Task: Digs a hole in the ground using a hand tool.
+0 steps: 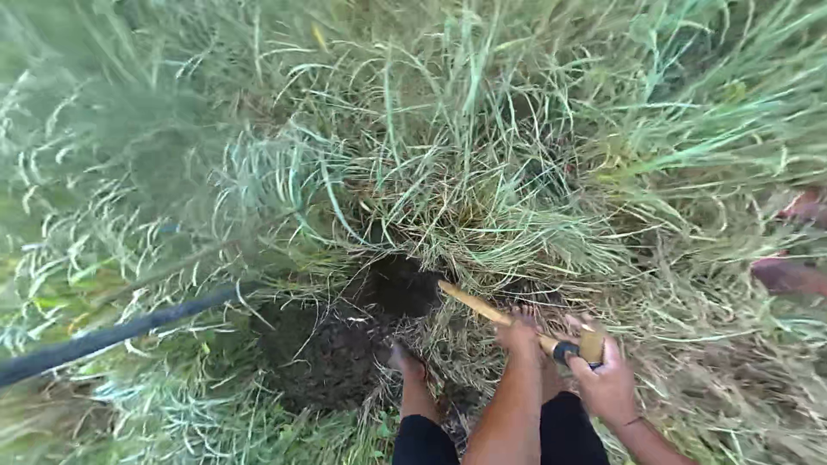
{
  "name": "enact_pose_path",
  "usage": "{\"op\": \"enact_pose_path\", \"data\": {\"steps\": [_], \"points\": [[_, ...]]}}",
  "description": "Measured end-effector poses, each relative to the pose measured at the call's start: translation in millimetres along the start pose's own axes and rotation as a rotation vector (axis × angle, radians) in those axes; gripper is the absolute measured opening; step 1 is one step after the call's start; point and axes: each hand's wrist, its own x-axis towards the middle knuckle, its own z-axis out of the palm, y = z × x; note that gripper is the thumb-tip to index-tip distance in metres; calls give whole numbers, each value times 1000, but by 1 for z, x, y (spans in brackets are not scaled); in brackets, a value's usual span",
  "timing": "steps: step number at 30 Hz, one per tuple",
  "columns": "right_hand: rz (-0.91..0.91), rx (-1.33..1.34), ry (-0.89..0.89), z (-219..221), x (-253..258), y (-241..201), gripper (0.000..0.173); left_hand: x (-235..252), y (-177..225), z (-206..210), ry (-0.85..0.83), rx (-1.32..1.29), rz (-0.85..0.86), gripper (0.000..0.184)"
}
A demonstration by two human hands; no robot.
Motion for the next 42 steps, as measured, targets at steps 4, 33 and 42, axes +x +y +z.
{"op": "enact_pose_path", "data": {"steps": [4, 33, 42], "points": [[28, 89, -22, -24, 32, 51, 70, 21, -32, 35, 45, 32, 22, 52], [-138, -119, 29, -61, 111, 192, 55, 317, -21, 23, 185, 258, 93, 51], [175, -110, 87, -58, 156, 211, 47, 324, -7, 40, 198, 241, 166, 49]]}}
